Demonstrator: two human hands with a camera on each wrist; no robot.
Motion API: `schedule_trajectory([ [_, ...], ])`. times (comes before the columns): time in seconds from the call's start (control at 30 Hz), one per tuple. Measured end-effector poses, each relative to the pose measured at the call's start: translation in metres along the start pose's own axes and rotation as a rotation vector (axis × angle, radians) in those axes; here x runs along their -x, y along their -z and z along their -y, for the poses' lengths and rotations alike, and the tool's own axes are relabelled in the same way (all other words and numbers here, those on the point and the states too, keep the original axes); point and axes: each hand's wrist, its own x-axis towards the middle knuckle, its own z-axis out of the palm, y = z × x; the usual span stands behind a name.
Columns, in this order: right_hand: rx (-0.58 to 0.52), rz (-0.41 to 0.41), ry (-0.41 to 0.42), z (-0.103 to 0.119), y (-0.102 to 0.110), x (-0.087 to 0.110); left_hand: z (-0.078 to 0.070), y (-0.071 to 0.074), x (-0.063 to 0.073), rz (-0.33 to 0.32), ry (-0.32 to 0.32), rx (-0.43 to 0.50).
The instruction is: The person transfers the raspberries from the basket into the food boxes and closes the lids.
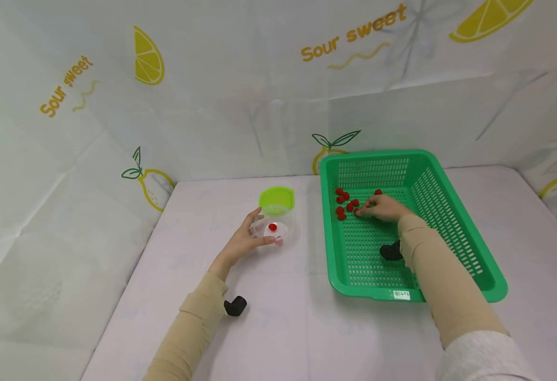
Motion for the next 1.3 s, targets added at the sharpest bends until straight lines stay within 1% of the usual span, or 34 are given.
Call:
schedule_trajectory([
  [0.3, -0.018, 0.015, -0.019, -0.006, 0.003, 0.003, -0.001, -0.002, -0.001, -0.005, -0.012, -0.016],
  [0.63, -0.067, 0.03, -0.034, -0.006, 0.007, 0.006, -0.001, -0.002, -0.003, 0.005, -0.015, -0.01],
  [0.9, -0.112, 0.047, -0.018, 0.003, 0.012, 0.012, 0.0, -0.003, -0.001, 0.001, -0.009, 0.001],
  [1.03, -0.152, 0.065, -0.005, 0.011, 0.016, 0.013, 0.001, -0.002, 0.0, -0.009, -0.004, -0.012],
  [1.3, -0.133, 0.061, 0.019, 0.021, 0.025, 0.019, 0.001, -0.001, 0.001, -0.012, -0.002, -0.019],
])
